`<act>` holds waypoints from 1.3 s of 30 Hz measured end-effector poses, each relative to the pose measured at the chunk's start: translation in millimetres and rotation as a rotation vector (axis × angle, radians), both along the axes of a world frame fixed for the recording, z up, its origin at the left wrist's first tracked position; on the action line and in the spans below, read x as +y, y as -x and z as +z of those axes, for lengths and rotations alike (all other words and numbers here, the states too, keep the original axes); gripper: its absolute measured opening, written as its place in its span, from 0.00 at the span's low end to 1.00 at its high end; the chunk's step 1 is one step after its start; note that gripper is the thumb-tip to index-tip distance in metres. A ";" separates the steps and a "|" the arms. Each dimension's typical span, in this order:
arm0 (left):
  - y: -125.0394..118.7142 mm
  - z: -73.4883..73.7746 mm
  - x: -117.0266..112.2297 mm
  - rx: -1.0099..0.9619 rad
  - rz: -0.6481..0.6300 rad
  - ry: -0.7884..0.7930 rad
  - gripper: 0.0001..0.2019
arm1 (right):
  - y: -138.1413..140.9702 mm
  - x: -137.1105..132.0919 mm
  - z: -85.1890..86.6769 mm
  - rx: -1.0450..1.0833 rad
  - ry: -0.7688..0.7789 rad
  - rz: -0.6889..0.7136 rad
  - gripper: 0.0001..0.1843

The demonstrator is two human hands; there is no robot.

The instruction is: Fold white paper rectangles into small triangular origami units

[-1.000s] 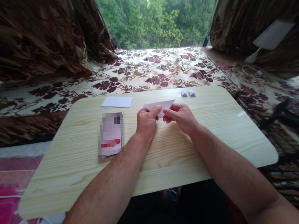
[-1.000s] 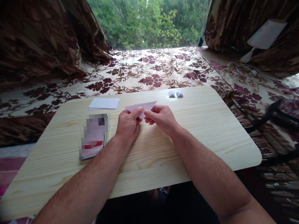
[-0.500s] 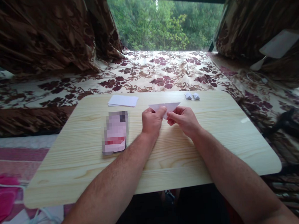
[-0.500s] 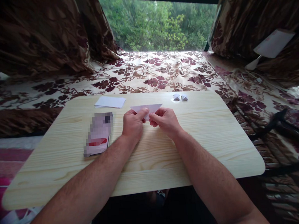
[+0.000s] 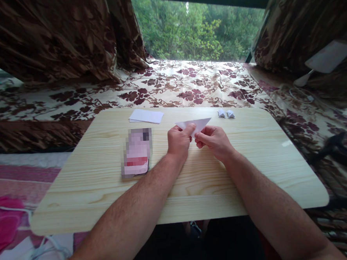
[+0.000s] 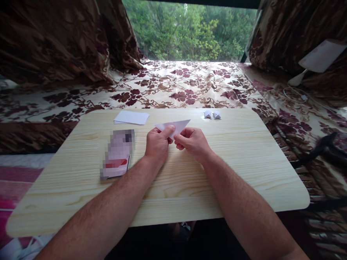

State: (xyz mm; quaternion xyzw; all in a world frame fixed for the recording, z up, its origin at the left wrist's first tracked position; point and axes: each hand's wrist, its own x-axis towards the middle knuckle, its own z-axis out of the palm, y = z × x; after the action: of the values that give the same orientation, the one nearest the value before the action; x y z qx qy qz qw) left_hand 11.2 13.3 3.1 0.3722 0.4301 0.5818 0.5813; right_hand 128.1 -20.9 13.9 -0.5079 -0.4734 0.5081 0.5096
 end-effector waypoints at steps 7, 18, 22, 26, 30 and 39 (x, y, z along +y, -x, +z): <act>-0.3 3.2 -1.8 -0.026 0.013 0.003 0.15 | -1.6 0.4 -2.9 0.005 0.002 0.038 0.16; 0.3 -0.7 -0.7 0.022 0.011 -0.037 0.13 | -2.9 1.0 -4.0 0.039 -0.005 0.062 0.14; 0.6 -1.0 -0.8 0.028 0.008 -0.054 0.13 | -3.7 0.8 -3.7 0.035 0.005 0.066 0.14; 0.6 -0.7 -0.5 0.011 0.002 -0.053 0.13 | -4.0 0.1 -3.1 0.046 -0.004 0.070 0.14; 0.7 0.4 -0.5 0.008 -0.001 -0.044 0.13 | -4.3 -0.4 -2.9 0.046 0.004 0.073 0.15; 1.3 0.8 -1.7 0.025 0.001 -0.054 0.13 | -5.2 0.4 -2.3 0.027 -0.008 0.093 0.14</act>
State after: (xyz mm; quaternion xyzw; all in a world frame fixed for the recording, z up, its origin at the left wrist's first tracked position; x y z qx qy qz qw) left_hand 9.9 11.6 3.9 0.3949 0.4218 0.5887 0.5653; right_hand 133.3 -20.6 11.6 -0.4761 -0.4917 0.5362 0.4939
